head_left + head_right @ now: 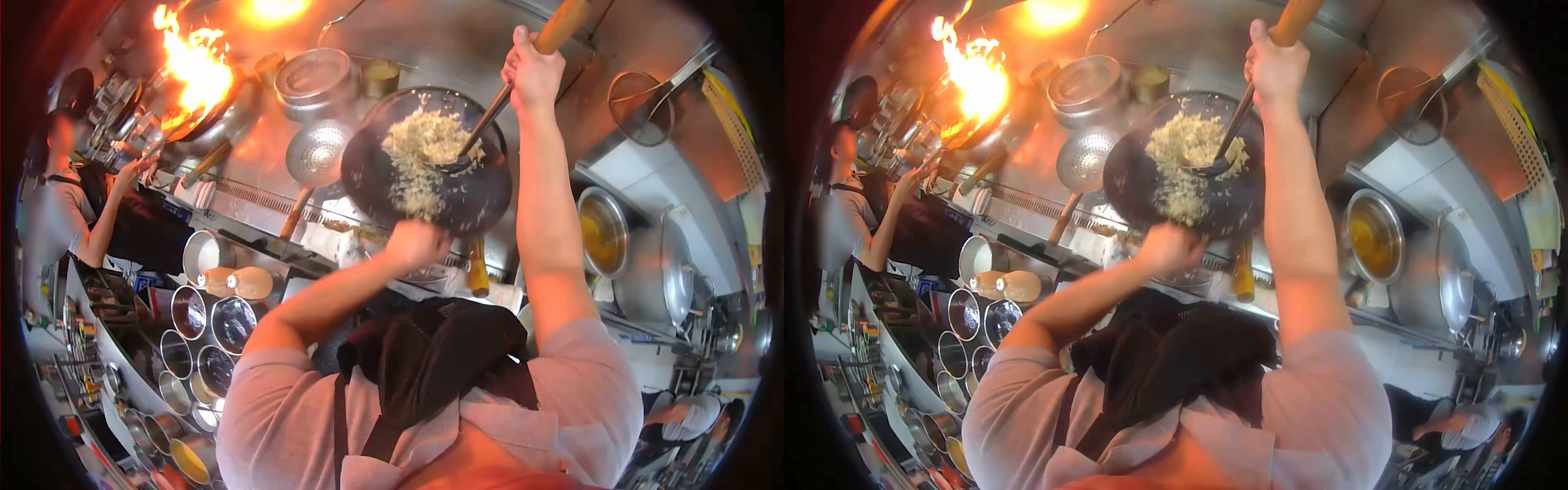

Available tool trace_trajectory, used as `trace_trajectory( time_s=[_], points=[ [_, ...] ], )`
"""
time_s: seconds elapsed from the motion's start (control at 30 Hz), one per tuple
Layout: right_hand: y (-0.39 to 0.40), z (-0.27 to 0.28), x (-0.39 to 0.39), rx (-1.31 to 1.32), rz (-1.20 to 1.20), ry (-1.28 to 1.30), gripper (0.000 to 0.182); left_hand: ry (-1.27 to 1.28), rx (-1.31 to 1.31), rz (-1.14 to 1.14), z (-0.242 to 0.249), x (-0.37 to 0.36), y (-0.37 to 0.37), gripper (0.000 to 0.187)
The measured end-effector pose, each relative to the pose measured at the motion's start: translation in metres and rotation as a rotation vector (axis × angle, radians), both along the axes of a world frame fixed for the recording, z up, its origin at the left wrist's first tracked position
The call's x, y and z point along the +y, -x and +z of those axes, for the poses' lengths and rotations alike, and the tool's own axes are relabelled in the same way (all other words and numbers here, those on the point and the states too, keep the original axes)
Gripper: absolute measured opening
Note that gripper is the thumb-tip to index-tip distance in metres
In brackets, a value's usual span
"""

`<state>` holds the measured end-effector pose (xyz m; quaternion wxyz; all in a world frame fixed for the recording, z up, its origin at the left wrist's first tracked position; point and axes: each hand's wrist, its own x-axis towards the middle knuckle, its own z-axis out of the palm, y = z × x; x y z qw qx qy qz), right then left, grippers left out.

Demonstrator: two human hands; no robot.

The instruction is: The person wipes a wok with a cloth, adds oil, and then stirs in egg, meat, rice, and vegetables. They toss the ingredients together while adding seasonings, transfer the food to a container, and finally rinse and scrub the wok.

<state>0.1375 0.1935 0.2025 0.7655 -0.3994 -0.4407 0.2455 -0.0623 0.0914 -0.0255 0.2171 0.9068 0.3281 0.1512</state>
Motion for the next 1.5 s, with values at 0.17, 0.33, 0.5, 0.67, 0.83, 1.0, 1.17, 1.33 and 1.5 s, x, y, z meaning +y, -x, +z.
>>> trace_trajectory(
  time_s=[0.17,0.33,0.5,0.67,0.83,1.0,1.17,1.33,1.5],
  points=[
    [0.037,-0.123,0.049,-0.025,-0.26,0.111,0.025,-0.151,-0.003,0.012,-0.07,0.069,-0.007,0.035],
    [0.034,-0.024,0.019,0.026,-0.15,-0.055,0.028,0.049,0.063,-0.148,-0.041,-0.007,0.076,0.028],
    [0.056,-0.09,0.029,-0.058,-0.338,0.131,0.032,-0.002,0.202,-0.106,-0.012,0.079,0.019,0.035],
    [0.048,-0.078,0.022,-0.065,-0.351,0.102,0.024,0.058,0.191,-0.175,-0.091,0.038,0.066,0.036],
    [0.055,0.008,-0.004,0.025,-0.306,0.098,0.029,-0.054,0.053,-0.204,0.016,0.046,0.064,0.031],
    [0.048,-0.134,0.044,-0.098,-0.472,0.144,0.028,-0.149,0.075,-0.171,-0.06,0.074,0.029,0.033],
    [0.007,-0.067,0.041,-0.057,-0.298,0.056,0.03,-0.004,0.094,-0.127,-0.048,0.043,0.059,0.029],
    [-0.032,-0.061,0.014,-0.176,-0.254,0.054,0.026,-0.304,0.098,0.0,-0.019,0.1,0.008,0.038],
    [-0.114,-0.179,-0.187,-0.719,0.128,0.497,0.072,-0.167,-0.297,-0.086,0.031,0.055,0.007,0.055]
  ],
)
